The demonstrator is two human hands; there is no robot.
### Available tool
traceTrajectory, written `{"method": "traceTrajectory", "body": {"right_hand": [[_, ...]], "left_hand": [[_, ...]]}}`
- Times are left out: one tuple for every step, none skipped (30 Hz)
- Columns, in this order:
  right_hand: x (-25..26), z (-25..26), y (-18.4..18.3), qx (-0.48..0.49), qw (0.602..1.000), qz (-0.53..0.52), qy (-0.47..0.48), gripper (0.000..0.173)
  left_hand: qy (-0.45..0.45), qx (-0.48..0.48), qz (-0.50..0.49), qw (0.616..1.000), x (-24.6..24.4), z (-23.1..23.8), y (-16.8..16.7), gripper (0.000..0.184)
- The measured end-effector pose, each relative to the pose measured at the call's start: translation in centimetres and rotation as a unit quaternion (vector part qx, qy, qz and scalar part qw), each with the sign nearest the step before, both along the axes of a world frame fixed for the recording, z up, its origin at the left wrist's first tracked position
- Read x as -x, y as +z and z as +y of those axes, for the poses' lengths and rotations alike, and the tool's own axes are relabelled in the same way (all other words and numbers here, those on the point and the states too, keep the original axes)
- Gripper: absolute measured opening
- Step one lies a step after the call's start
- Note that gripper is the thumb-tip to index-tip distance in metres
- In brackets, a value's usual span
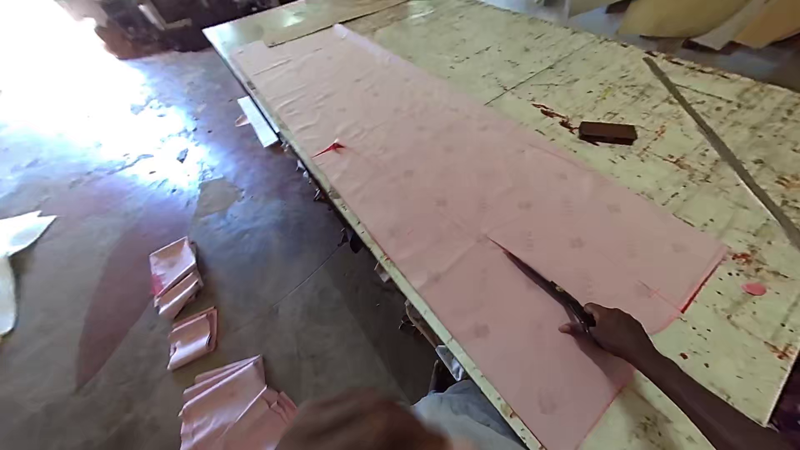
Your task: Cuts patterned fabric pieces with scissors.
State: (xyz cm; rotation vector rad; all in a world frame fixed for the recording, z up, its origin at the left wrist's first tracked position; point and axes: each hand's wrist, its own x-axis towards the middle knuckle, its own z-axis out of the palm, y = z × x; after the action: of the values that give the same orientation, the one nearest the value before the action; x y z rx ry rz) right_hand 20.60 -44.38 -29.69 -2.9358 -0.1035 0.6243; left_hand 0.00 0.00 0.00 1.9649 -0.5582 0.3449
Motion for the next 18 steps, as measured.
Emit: {"method": "traceTrajectory", "body": {"right_hand": [[-0.3,0.1,0.2,-0.013,1.0,0.012,-0.003,0.057],[-0.6,0.0,0.3,-0.033,0.999,0.031,-0.004,0.057],[-0.9,-0.4,0.5,-0.063,0.996,0.059,-0.007,0.055],[-1.3,-1.0,0.8,-0.108,0.99,0.092,-0.016,0.053],[-1.7,-1.5,1.3,-0.162,0.978,0.13,-0.031,0.05],[-1.9,-1.8,2.2,-0.208,0.961,0.173,-0.055,0.048],[-2.2,-1.9,3.4,-0.238,0.944,0.213,-0.082,0.047],[-2.4,-2.0,4.5,-0.259,0.927,0.249,-0.106,0.046],[-2.3,-2.3,5.5,-0.272,0.911,0.285,-0.124,0.046],[-2.2,-2.5,6.6,-0.278,0.895,0.322,-0.135,0.043],[-2.3,-2.6,7.8,-0.281,0.88,0.357,-0.14,0.04],[-2.4,-2.7,8.8,-0.287,0.866,0.383,-0.147,0.04],[-2.6,-2.8,9.7,-0.295,0.851,0.404,-0.158,0.041],[-3.0,-3.1,10.4,-0.301,0.838,0.422,-0.17,0.043],[-3.5,-3.4,11.0,-0.305,0.826,0.437,-0.183,0.045],[-4.0,-3.8,11.4,-0.309,0.813,0.453,-0.195,0.049],[-4.7,-4.2,11.6,-0.312,0.802,0.468,-0.204,0.056],[-5.4,-4.5,11.8,-0.312,0.792,0.482,-0.208,0.06]], "left_hand": [[-0.033,0.003,0.002,0.999,-3.3,0.2,-3.3,0.022],[-0.051,-0.008,0.022,0.998,-6.5,-0.1,-6.5,0.024],[-0.065,-0.034,0.06,0.996,-9.2,-0.6,-9.7,0.025],[-0.087,-0.071,0.108,0.988,-11.8,-1.3,-12.7,0.026],[-0.115,-0.11,0.152,0.976,-14.2,-2.1,-15.5,0.028],[-0.141,-0.151,0.181,0.961,-16.6,-3.1,-17.9,0.03],[-0.163,-0.192,0.196,0.948,-18.9,-4.3,-20.0,0.031],[-0.181,-0.228,0.201,0.935,-21.1,-5.6,-21.8,0.03],[-0.193,-0.256,0.198,0.926,-23.0,-7.0,-23.5,0.029],[-0.202,-0.28,0.184,0.92,-24.7,-8.5,-25.0,0.027],[-0.211,-0.302,0.164,0.915,-26.3,-9.9,-26.3,0.026],[-0.22,-0.323,0.146,0.909,-27.8,-11.1,-27.2,0.026],[-0.227,-0.343,0.128,0.902,-29.1,-12.2,-27.9,0.026],[-0.233,-0.362,0.117,0.895,-30.2,-13.1,-28.3,0.026],[-0.236,-0.371,0.111,0.891,-31.0,-13.8,-28.6,0.027],[-0.239,-0.377,0.109,0.888,-31.5,-14.3,-28.7,0.029],[-0.241,-0.386,0.111,0.884,-31.8,-14.6,-28.7,0.032],[-0.242,-0.394,0.113,0.879,-32.0,-14.7,-28.6,0.034]]}}
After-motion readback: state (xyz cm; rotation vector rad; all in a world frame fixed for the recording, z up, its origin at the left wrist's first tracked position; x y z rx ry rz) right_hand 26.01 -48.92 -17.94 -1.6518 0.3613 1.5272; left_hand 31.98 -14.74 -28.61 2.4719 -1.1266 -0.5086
